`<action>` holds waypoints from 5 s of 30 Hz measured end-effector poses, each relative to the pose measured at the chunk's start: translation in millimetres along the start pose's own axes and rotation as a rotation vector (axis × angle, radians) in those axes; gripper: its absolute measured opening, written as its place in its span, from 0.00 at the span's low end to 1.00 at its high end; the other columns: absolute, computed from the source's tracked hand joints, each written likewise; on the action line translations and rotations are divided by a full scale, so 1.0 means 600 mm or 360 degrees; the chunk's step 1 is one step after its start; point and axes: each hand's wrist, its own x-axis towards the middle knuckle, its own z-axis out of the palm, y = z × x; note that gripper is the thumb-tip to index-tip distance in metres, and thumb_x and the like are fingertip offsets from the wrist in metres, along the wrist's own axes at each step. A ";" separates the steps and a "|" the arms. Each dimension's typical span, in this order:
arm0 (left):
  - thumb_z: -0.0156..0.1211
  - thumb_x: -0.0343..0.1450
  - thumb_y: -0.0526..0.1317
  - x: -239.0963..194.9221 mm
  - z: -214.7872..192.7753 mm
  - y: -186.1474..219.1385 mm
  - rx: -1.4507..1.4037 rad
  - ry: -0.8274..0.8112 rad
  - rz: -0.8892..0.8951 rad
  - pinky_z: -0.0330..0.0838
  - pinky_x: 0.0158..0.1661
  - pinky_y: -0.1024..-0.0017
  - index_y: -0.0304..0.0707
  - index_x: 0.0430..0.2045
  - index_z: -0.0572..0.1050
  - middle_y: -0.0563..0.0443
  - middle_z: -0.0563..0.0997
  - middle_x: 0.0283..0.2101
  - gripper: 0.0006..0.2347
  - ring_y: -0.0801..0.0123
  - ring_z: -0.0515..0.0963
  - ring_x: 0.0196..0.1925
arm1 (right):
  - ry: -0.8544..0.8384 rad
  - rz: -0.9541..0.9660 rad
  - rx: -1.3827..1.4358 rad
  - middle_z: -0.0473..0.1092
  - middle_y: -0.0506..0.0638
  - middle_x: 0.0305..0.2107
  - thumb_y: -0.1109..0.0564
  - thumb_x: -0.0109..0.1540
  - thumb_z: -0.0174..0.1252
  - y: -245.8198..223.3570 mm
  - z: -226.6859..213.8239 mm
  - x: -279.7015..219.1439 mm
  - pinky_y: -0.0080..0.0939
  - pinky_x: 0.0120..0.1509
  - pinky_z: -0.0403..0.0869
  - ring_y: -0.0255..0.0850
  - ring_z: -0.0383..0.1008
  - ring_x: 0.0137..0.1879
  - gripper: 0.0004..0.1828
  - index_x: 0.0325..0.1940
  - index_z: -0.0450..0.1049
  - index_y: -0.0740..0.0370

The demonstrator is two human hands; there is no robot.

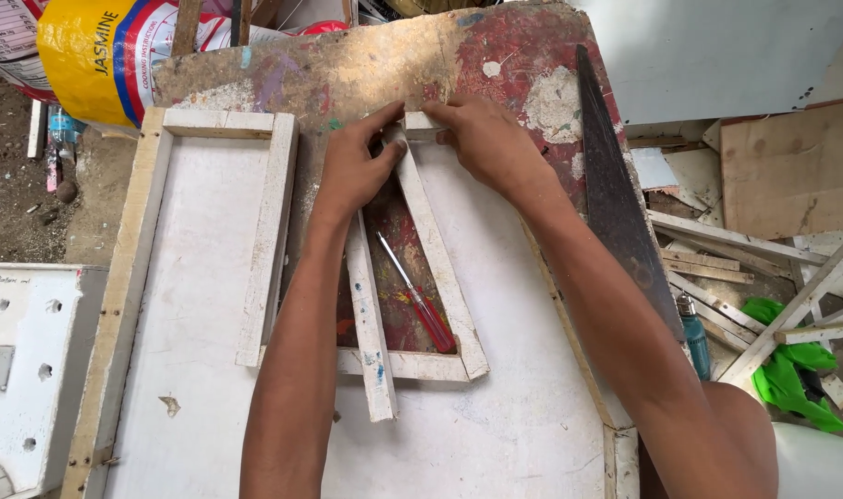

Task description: Assembling a wooden frame by sawing pieces to size and fastening them with a screwdriver.

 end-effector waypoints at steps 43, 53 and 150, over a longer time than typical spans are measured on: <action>0.79 0.61 0.44 0.032 0.041 0.049 0.0878 -0.0064 -0.0041 0.69 0.36 0.51 0.41 0.31 0.73 0.42 0.82 0.36 0.17 0.44 0.79 0.40 | 0.0397 0.0241 0.2383 0.44 0.42 0.15 0.34 0.66 0.52 0.044 -0.091 0.133 0.39 0.26 0.53 0.36 0.46 0.20 0.30 0.19 0.51 0.51; 0.70 0.65 0.44 0.006 0.038 0.059 0.0763 0.0005 -0.0098 0.70 0.38 0.50 0.44 0.37 0.77 0.45 0.84 0.41 0.12 0.45 0.79 0.45 | 0.0873 0.0669 0.2449 0.49 0.42 0.09 0.54 0.67 0.42 0.006 0.024 0.131 0.38 0.12 0.45 0.33 0.46 0.11 0.21 0.18 0.56 0.52; 0.61 0.72 0.31 -0.734 0.242 0.354 0.0072 0.0282 0.0715 0.75 0.49 0.59 0.29 0.30 0.81 0.45 0.83 0.32 0.04 0.60 0.83 0.42 | 0.0518 0.0471 0.0533 0.62 0.47 0.21 0.50 0.70 0.56 -0.093 -0.039 -0.535 0.45 0.38 0.60 0.41 0.60 0.32 0.17 0.29 0.65 0.58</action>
